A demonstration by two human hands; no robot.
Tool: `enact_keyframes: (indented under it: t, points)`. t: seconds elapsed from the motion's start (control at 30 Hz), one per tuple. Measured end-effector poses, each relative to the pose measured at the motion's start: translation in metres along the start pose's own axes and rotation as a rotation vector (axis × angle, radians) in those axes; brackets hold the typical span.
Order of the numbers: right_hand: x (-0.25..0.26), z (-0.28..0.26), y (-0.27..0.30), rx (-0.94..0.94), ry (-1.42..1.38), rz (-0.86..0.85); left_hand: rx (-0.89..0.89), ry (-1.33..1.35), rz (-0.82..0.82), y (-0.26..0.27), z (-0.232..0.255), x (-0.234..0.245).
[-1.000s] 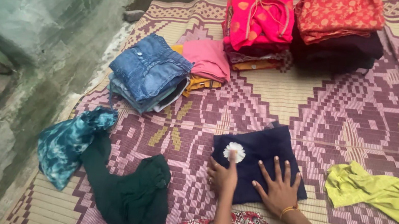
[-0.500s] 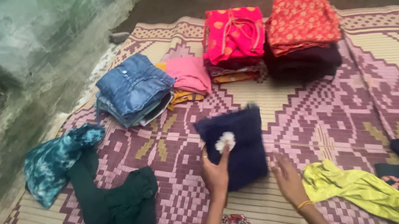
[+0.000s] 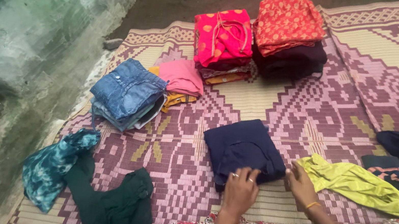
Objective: The person folds several garments on a patterned mat, including a dark blue top, black trousers, and a black-and-white top. They smooth and fold each item neatly and place them into growing stacks.
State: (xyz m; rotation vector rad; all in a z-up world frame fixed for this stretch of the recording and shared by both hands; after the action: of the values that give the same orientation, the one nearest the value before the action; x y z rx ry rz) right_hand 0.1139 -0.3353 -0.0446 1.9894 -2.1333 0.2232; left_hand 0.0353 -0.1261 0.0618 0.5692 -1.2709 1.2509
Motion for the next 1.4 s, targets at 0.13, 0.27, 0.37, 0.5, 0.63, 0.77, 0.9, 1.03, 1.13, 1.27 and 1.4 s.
enact_keyframes:
  t: [0.13,0.27,0.37,0.5,0.63,0.77,0.9,1.03,1.13,1.27,1.4]
  points:
    - [-0.024,-0.051,-0.008,0.266,0.272,0.034,0.208,-0.077,0.196,-0.01,-0.032,0.034]
    - [-0.084,-0.086,-0.02,0.441,0.576,-0.107,0.449,-0.036,0.151,-0.006,-0.074,0.032]
    - [-0.115,-0.06,-0.018,0.347,0.859,-0.27,0.451,-0.062,-0.074,0.0,-0.081,0.004]
    - [-0.12,-0.024,-0.019,0.259,0.927,-0.348,0.47,-0.021,-0.326,0.007,-0.089,-0.029]
    - [-0.122,-0.01,-0.026,0.256,0.913,-0.399,0.503,0.041,-0.346,0.008,-0.102,-0.047]
    - [-0.115,-0.015,-0.029,0.28,0.904,-0.394,0.595,0.207,-0.085,0.01,-0.119,-0.055]
    - [-0.064,-0.029,-0.021,0.401,0.643,0.048,0.889,0.496,0.396,0.041,-0.165,-0.063]
    - [-0.045,0.025,-0.022,0.092,0.477,0.122,1.182,0.453,0.027,0.07,-0.191,-0.115]
    - [-0.05,0.051,-0.027,-0.101,0.239,0.042,1.162,0.635,-0.031,0.067,-0.183,-0.12]
    - [-0.082,0.065,-0.004,-0.633,-0.429,-0.271,1.139,1.038,0.154,0.065,-0.161,-0.081]
    - [-0.083,0.007,0.026,-0.737,-0.636,-0.354,1.142,1.278,0.14,0.056,-0.132,-0.037]
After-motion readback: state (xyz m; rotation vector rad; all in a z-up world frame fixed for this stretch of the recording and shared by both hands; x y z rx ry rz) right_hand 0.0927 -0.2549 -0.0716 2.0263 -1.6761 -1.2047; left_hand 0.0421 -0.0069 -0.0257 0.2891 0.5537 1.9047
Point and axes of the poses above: each hand's wrist, its own y-axis away from the middle knuckle, its own x-axis out of the back of the hand, z = x × y, the point moved 10 cm from there along -y, towards the middle knuckle, and after that the axes turned 6 degrees about -y, right-handed, at the moved point
